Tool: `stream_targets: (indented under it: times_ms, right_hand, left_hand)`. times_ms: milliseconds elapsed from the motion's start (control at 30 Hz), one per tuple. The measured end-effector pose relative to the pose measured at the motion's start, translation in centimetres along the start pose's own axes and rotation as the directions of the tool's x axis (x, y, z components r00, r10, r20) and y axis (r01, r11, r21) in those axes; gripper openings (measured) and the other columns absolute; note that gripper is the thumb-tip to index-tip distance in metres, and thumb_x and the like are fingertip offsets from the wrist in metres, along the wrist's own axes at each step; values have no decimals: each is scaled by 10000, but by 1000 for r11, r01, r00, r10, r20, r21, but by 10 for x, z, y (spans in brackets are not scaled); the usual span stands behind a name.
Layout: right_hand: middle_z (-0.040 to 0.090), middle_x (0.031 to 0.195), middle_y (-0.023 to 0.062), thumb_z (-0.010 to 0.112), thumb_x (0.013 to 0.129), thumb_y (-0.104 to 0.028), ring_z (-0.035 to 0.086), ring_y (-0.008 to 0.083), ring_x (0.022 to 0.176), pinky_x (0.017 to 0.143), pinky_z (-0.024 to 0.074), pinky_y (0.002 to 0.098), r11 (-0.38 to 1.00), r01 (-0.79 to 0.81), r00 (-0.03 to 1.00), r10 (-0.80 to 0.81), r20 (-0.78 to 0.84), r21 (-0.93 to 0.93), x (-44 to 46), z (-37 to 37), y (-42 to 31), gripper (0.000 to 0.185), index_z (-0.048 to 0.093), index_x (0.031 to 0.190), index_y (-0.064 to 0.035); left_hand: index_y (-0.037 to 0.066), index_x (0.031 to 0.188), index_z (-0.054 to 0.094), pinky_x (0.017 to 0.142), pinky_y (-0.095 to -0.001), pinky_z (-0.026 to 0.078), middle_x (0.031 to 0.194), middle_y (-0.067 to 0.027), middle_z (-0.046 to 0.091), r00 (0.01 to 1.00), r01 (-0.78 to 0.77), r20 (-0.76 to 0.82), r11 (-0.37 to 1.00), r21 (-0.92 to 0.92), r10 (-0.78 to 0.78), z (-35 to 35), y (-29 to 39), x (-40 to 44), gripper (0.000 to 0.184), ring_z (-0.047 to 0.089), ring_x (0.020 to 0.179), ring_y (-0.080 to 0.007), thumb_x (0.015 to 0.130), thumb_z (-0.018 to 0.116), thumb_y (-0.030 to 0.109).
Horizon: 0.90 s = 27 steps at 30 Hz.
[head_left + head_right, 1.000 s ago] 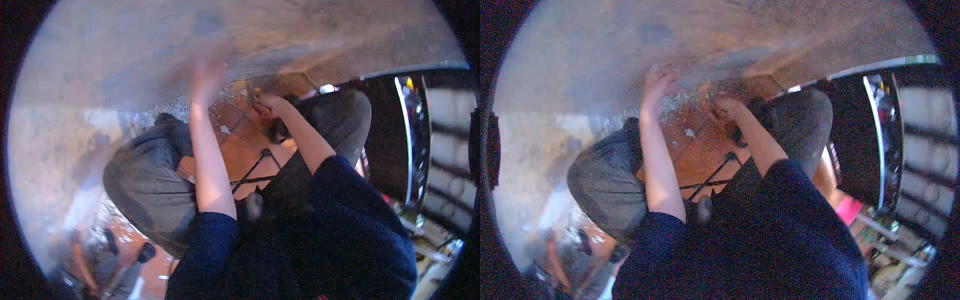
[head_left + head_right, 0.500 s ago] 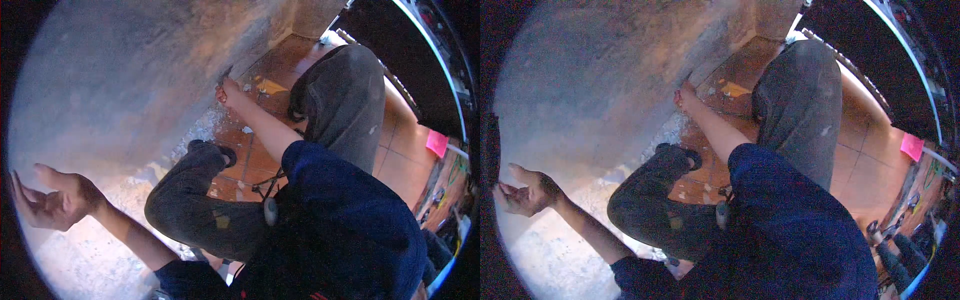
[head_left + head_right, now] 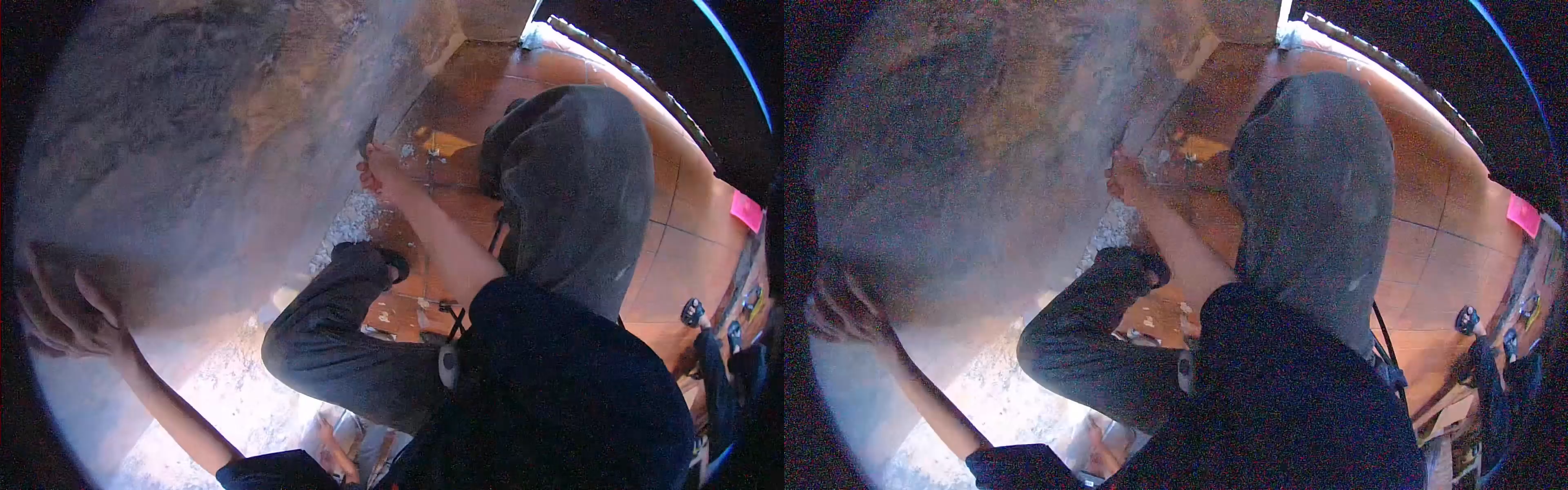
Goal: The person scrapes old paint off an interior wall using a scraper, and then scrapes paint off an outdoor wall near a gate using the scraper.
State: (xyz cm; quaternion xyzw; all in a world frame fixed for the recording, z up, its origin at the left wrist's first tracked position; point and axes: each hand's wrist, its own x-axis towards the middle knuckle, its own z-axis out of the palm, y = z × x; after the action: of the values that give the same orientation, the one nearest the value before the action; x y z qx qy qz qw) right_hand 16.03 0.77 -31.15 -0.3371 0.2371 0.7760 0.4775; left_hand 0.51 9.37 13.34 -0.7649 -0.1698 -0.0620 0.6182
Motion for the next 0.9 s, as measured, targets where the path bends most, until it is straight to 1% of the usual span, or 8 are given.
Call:
stream_targets:
  times_ms: [267, 367, 400, 500, 700, 767, 867, 900]
  right_hand:
    - [466, 665, 79, 374, 960, -266, 369, 125, 398, 295, 266, 239, 988, -119, 990, 110, 92, 103, 33, -9, -3, 139, 365, 910, -136]
    - [464, 659, 79, 368, 961, -274, 368, 122, 402, 293, 272, 237, 976, -145, 989, 140, 40, 162, 36, -2, 2, 162, 357, 881, -133]
    - [467, 657, 81, 372, 960, -280, 366, 124, 396, 293, 276, 239, 994, -83, 996, 80, 40, 76, 35, -1, 6, 157, 376, 926, -128]
    - [472, 652, 84, 382, 956, -288, 363, 129, 381, 290, 281, 246, 986, 52, 998, -54, -11, -156, 22, 6, 19, 183, 400, 1044, -128]
    - [480, 653, 88, 397, 951, -277, 343, 133, 365, 292, 271, 271, 878, 183, 972, -228, -51, -442, 27, 36, 33, 275, 385, 1200, -162]
    - [486, 659, 90, 397, 950, -273, 344, 137, 367, 296, 273, 279, 862, 226, 963, -268, -29, -453, 33, 42, 32, 251, 400, 1177, -165]
    - [507, 676, 89, 395, 949, -265, 349, 156, 362, 307, 291, 294, 948, 89, 996, -90, 12, -304, 101, -7, 34, 247, 407, 1176, -169]
    - [507, 670, 84, 394, 949, -271, 350, 161, 361, 304, 281, 291, 994, -15, 992, 2, 125, 106, 148, -17, 38, 215, 429, 1130, -159]
  left_hand:
    - [122, 1196, 564, 980, -404, 259, 1210, -52, 561, 992, 28, -113, 972, -234, -56, -5, 33, 26, 423, 490, 1129, -211, 869, 565, 389]
    - [108, 1190, 563, 985, -391, 257, 1200, -60, 565, 992, 126, 40, 971, -205, -121, 6, 1, -19, 422, 493, 1122, -213, 857, 592, 365]
    - [73, 1185, 554, 973, -343, 272, 1191, -59, 569, 993, 113, 15, 936, -332, -114, -2, 4, -6, 428, 491, 1119, -208, 846, 616, 327]
    - [30, 1174, 545, 952, -295, 289, 1176, -76, 574, 999, 49, -3, 975, -218, -51, -12, -35, -7, 436, 498, 1105, -202, 847, 622, 308]
    - [-46, 1118, 539, 804, -343, 479, 1051, -159, 625, 970, 225, 152, 942, -248, -191, -34, -94, -70, 358, 619, 913, -285, 812, 658, 97]
    - [-39, 1115, 538, 808, -343, 476, 1053, -151, 629, 974, 103, 207, 995, -16, -97, -50, -95, -70, 362, 625, 909, -281, 803, 666, 95]
    - [-14, 1146, 533, 849, -345, 447, 1096, -127, 618, 966, 249, 133, 941, -230, -223, -55, -103, -107, 384, 603, 953, -257, 820, 652, 151]
    - [-14, 1146, 533, 849, -345, 447, 1096, -127, 618, 956, 278, 156, 936, -217, -248, -44, -117, -140, 384, 603, 953, -257, 820, 652, 151]
